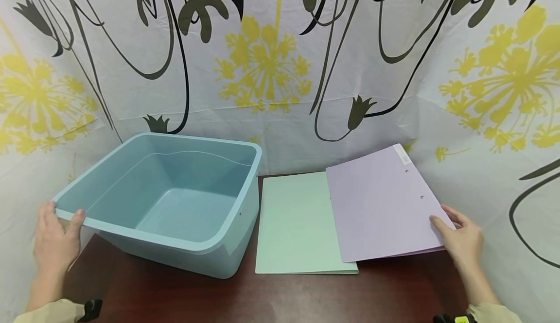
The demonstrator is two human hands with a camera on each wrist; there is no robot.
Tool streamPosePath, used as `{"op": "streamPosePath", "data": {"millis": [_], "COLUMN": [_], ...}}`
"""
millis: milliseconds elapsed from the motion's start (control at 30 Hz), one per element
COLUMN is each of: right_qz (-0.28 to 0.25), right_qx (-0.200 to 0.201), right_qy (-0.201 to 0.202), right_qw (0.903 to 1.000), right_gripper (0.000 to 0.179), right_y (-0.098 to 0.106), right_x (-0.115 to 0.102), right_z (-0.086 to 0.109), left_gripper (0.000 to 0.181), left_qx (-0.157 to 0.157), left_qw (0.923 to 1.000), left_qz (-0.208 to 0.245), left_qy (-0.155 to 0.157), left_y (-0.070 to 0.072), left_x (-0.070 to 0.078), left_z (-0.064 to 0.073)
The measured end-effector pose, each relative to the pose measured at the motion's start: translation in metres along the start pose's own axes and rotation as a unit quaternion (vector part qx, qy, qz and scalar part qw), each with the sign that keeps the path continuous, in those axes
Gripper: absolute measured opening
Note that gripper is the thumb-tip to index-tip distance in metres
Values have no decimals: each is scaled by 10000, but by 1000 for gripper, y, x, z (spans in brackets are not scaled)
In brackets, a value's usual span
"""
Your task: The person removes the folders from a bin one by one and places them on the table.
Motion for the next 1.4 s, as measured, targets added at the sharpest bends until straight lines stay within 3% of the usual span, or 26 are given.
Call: {"op": "streamPosePath", "data": {"millis": [133,300,433,700,933,1067,1233,1400], "right_qz": [52,33,137,125,519,877,1271,1400], "right_qx": [45,84,-81,-119,-610,-1021,-1485,-1747], "right_qy": [220,314,466,398,154,1,279,488], "right_qw": [9997,9995,9988,9991,9967,9909,9803,9734], "right_gripper": [42,35,36,31,39,55,68,70], "right_y": [16,23,24,18,12,5,-2,-7], "right_x": [-48,-66,-66,-46,-36,-30,-35,-35], "right_z": [23,34,35,26,23,23,20,20], "left_gripper": [77,77,77,76,76,76,77,77], "left_qx": [3,-16,-40,-41,-47,-37,-47,-44], "left_qw": [10000,10000,10000,10000,10000,9999,9999,10000], "left_qz": [10,0,12,-39,-87,-107,-106,-83], "left_qy": [-2,12,-22,-34,-3,-3,44,35], "left_y": [1,2,1,0,1,0,0,0], "left_x": [1,4,5,3,1,1,-1,0], "left_z": [0,1,1,1,1,0,1,0]}}
Point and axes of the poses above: each hand's wrist, its own z-axis away from the middle knuckle, its own y-axis out of the back of the hand, x = y × z, the point moved 8 cm from there along -z, towards the middle knuckle, and after that the axes turned 9 degrees about z, right-handed, at the moved point
